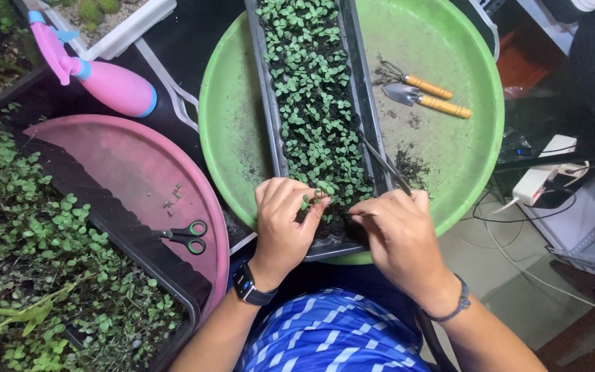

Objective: The person uses tweezers to lift small seedlings from a dense tray and places them into a prepared seedling tray. They repeatedly reach into a larger tray, select individual seedlings, and carefully position them in the soil of the target tray.

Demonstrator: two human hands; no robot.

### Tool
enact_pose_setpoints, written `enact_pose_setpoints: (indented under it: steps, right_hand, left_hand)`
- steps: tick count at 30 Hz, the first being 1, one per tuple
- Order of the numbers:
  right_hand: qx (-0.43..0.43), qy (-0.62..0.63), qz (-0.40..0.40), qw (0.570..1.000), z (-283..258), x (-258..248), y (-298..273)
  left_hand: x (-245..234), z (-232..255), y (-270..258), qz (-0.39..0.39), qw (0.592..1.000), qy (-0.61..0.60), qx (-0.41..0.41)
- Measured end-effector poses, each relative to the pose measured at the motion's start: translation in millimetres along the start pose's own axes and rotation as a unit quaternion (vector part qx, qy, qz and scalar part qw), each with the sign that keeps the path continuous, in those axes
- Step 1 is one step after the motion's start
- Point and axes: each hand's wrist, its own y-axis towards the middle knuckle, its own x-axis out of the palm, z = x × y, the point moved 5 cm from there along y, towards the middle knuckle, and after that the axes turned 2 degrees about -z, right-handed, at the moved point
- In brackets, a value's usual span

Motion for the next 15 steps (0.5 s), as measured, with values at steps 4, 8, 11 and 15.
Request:
enact_pose_setpoints:
  steps: [4, 8, 11, 15]
  right_hand:
    - [0.002, 0.006, 0.008, 1.0, -0.7, -4.3, -2.4]
    - [0.036, 0.042, -0.013, 0.998, -2.4, 3.0, -2.6]
    - [0.035, 0.049, -0.02, 0.998, -2.2, 10.7, -0.4]
    - [0.023, 0.052, -0.033, 0.998, -1.7, 18.6, 4.0]
  left_hand:
    - [-1.2, 2.5, 1.5, -0.002, 1.0, 0.003, 0.004]
    - [-1.1, 2.2, 1.7, -0.004, 1.0, 0.001, 0.0]
    - [-1.0, 1.5, 1.1, -0.004, 1.0, 0.0, 0.0]
    - [-0.8, 0.3, 0.4, -0.004, 1.0, 0.005, 0.003]
